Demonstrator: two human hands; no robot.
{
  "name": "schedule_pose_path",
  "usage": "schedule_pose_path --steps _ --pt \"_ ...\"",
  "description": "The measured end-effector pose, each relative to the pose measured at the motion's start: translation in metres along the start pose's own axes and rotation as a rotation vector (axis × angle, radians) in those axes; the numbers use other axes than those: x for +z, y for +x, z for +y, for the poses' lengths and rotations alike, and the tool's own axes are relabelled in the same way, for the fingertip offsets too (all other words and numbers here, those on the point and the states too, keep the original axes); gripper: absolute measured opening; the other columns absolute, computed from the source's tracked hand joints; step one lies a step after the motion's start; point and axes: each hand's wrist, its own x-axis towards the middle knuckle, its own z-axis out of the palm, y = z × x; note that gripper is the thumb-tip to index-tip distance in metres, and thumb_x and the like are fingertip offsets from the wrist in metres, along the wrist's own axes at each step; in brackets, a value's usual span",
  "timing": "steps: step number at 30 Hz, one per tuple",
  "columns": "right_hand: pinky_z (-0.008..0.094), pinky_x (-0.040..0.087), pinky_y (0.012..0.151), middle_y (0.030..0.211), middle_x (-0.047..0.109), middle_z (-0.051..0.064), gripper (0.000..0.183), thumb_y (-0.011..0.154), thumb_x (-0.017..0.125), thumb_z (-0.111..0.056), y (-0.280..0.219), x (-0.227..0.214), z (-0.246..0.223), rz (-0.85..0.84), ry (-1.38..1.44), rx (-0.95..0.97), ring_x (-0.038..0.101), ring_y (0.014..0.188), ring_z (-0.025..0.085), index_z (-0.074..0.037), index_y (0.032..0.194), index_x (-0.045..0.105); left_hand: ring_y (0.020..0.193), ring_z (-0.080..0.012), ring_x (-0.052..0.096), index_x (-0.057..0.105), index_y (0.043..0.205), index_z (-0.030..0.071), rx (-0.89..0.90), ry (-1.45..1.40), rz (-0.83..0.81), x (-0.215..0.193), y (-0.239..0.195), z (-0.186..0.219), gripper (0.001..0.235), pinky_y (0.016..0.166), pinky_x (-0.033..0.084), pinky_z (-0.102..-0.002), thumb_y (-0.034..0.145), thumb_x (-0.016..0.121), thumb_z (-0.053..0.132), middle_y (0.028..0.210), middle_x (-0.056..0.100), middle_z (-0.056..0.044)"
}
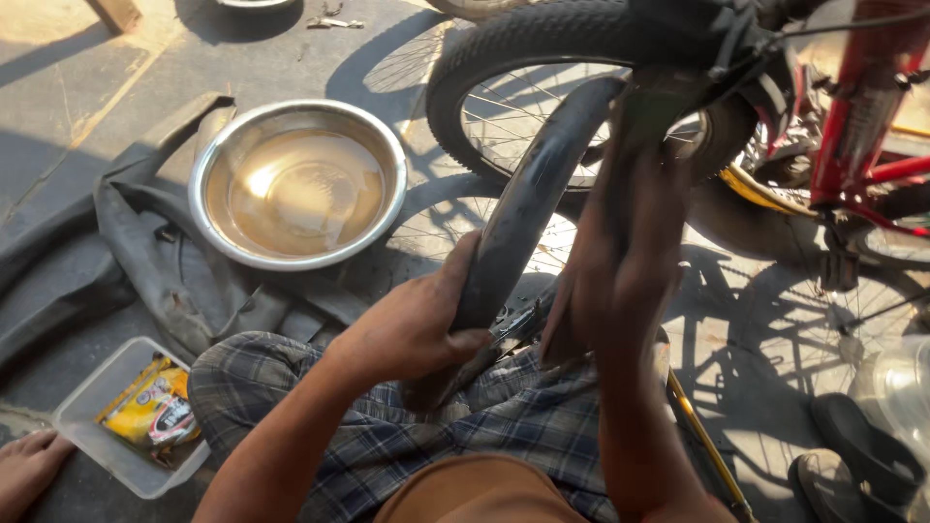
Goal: The person sits on the ground and repairs a bicycle inner tube. They use a rasp to roughen the surface, apply glue from a tube, and then place a patch over the puncture.
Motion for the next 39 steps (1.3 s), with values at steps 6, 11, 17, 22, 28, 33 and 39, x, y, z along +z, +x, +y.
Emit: schedule_pose_path --steps 6,11,17,22,28,33,39 --pt "0.047 0.046 0.119 0.162 0.036 0.034 0.05 0.109 0.057 -0.018 -0.007 0.013 -0.015 -0.218 -0.046 0.028 0.044 0.148 0.047 0.005 0.153 0.047 0.099 -0.05 0.068 0.005 0.159 -0.005 0.165 0.111 0.068 0.018 0.012 -0.002 0.108 0.084 0.054 -0.052 0.081 0.074 0.025 0.109 0.068 -0.034" --pt "0.046 0.043 0.127 0.163 0.042 0.028 0.047 0.118 0.057 -0.022 0.045 0.015 0.082 0.149 -0.064 -0.011 0.047 0.151 0.042 0.002 0.156 0.046 0.099 -0.0459 0.071 0.003 0.159 0.004 -0.047 -0.008 -0.004 0.003 0.004 0.016 0.114 0.091 0.054 -0.049 0.079 0.079 0.033 0.106 0.069 -0.033" --pt "0.028 0.054 0.061 0.089 0.058 0.006 0.059 0.104 0.055 -0.018 -0.111 0.007 0.114 -0.133 0.769 0.647 0.06 0.068 0.012 0.002 0.159 0.044 0.116 -0.0395 0.072 0.016 0.162 0.009 0.067 -0.353 0.325 -0.002 0.005 -0.03 0.101 0.1 0.06 -0.049 0.085 0.08 0.027 0.132 0.063 -0.029" --pt "0.025 0.054 0.053 0.084 0.061 0.004 0.06 0.097 0.051 -0.022 -0.172 0.013 0.092 -0.402 0.706 0.98 0.062 0.059 0.008 -0.002 0.154 0.049 0.14 -0.0425 0.056 0.007 0.167 0.016 0.257 0.045 0.617 0.009 0.012 -0.061 0.116 0.115 0.051 -0.052 0.089 0.091 0.031 0.151 0.049 -0.029" --pt "0.024 0.051 0.052 0.098 0.062 0.011 0.061 0.097 0.058 -0.024 -0.234 0.021 0.107 -0.494 0.686 1.117 0.058 0.058 0.01 -0.004 0.154 0.05 0.149 -0.0408 0.043 0.019 0.167 0.021 0.335 0.354 0.759 0.014 0.02 -0.055 0.113 0.122 0.049 -0.051 0.085 0.095 0.039 0.164 0.029 -0.022" --pt "0.024 0.052 0.05 0.128 0.065 0.016 0.06 0.094 0.057 -0.025 -0.249 0.035 0.113 -0.569 0.645 1.082 0.058 0.059 0.008 -0.007 0.152 0.05 0.149 -0.0419 0.041 0.04 0.161 0.022 0.347 0.512 0.781 0.018 0.022 -0.053 0.091 0.122 0.048 -0.053 0.091 0.092 0.047 0.165 0.024 -0.023" --pt "0.024 0.053 0.049 0.142 0.059 0.015 0.06 0.093 0.058 -0.025 -0.235 0.039 0.107 -0.597 0.624 1.059 0.061 0.062 0.008 -0.007 0.149 0.05 0.154 -0.0428 0.035 0.045 0.158 0.019 0.331 0.464 0.799 0.022 0.021 -0.058 0.082 0.126 0.046 -0.055 0.094 0.085 0.05 0.167 0.021 -0.024"
